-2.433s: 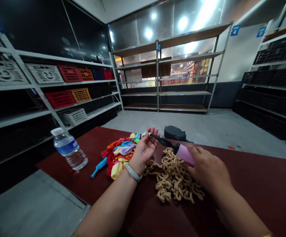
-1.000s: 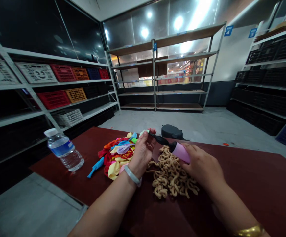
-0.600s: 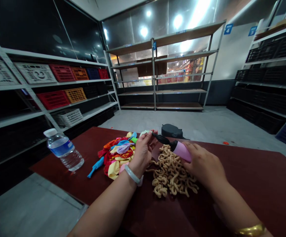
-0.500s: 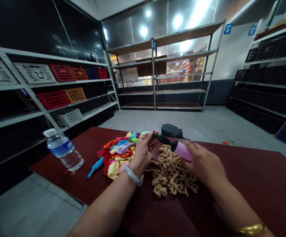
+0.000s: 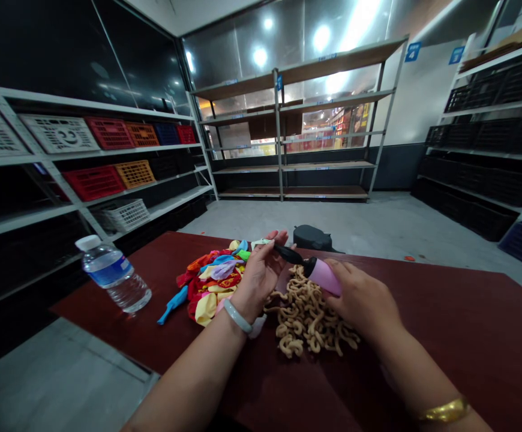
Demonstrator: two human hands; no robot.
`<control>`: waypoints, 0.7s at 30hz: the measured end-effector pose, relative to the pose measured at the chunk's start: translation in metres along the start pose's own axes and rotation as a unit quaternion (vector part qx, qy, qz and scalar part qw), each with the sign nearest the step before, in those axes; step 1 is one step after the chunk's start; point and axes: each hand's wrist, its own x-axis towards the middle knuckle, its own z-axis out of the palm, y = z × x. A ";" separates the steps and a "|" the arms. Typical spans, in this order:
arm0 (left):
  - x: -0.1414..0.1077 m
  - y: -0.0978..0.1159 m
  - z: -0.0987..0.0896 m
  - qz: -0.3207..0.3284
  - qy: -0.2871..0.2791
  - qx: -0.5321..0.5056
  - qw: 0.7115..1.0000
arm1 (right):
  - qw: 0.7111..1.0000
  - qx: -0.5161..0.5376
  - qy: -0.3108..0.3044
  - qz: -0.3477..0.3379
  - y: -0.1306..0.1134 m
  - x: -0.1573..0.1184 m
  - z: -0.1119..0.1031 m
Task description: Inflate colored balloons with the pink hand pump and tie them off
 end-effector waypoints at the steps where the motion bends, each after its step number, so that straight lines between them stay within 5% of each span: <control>1: 0.000 0.001 0.000 -0.003 -0.015 -0.013 1.000 | 1.000 0.004 -0.003 0.002 0.000 0.000 0.000; 11: 0.000 0.006 -0.002 -0.057 -0.049 -0.047 0.996 | 0.999 0.024 -0.019 0.012 0.000 0.000 0.000; 21: -0.002 0.006 0.005 -0.014 0.064 -0.068 0.996 | 0.999 0.006 0.002 -0.032 -0.014 -0.002 -0.002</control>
